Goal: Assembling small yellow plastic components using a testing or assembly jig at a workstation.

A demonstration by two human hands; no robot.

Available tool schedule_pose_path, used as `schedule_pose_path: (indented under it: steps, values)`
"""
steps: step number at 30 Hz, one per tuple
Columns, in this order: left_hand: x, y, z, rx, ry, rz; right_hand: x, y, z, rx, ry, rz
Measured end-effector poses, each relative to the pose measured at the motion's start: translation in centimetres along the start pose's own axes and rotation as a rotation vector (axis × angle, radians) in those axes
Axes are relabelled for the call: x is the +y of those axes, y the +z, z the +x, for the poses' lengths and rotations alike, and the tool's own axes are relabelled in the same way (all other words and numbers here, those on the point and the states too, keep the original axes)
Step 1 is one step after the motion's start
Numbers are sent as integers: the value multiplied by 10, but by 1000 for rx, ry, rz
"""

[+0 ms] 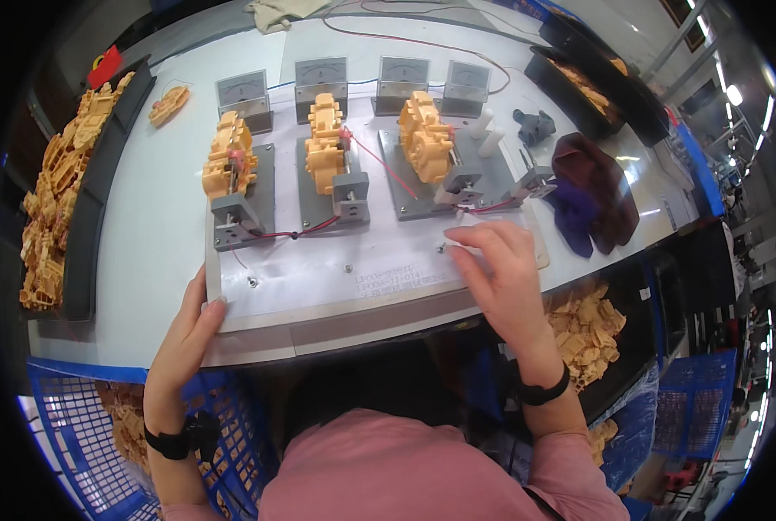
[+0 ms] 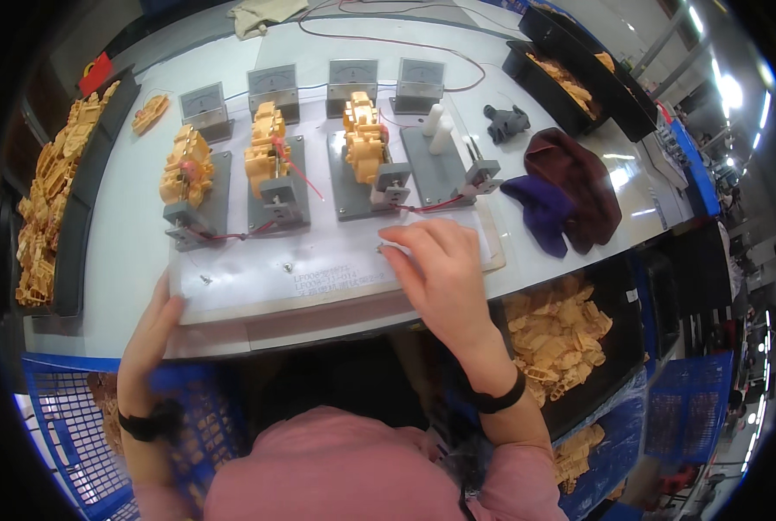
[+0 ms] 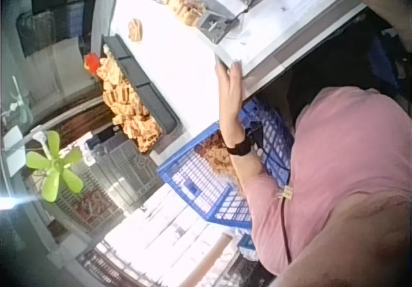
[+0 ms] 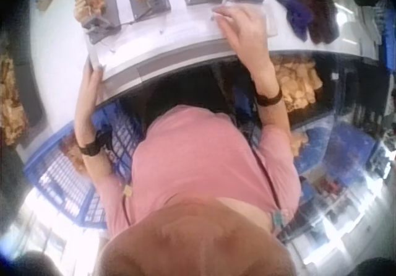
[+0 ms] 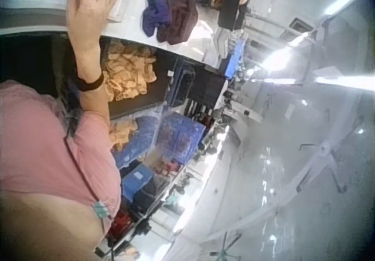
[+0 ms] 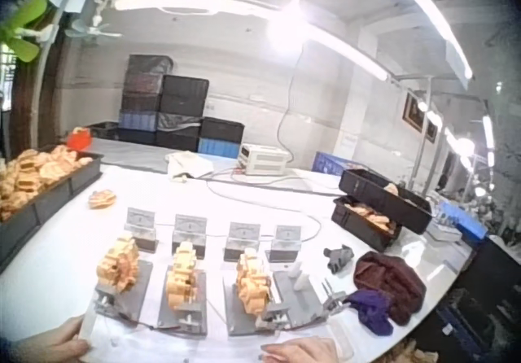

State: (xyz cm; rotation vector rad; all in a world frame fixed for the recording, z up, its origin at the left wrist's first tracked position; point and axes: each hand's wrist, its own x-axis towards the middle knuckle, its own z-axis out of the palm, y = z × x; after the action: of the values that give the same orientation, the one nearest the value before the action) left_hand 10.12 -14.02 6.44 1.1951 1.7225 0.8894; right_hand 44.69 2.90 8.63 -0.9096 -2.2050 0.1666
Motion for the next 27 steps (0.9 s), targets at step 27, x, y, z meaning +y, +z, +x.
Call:
schedule_pose_path:
  steps: [27]
  values:
    - [7, -3, 2, -10, 56, -25, -11, 19, 0, 34, -37, 40]
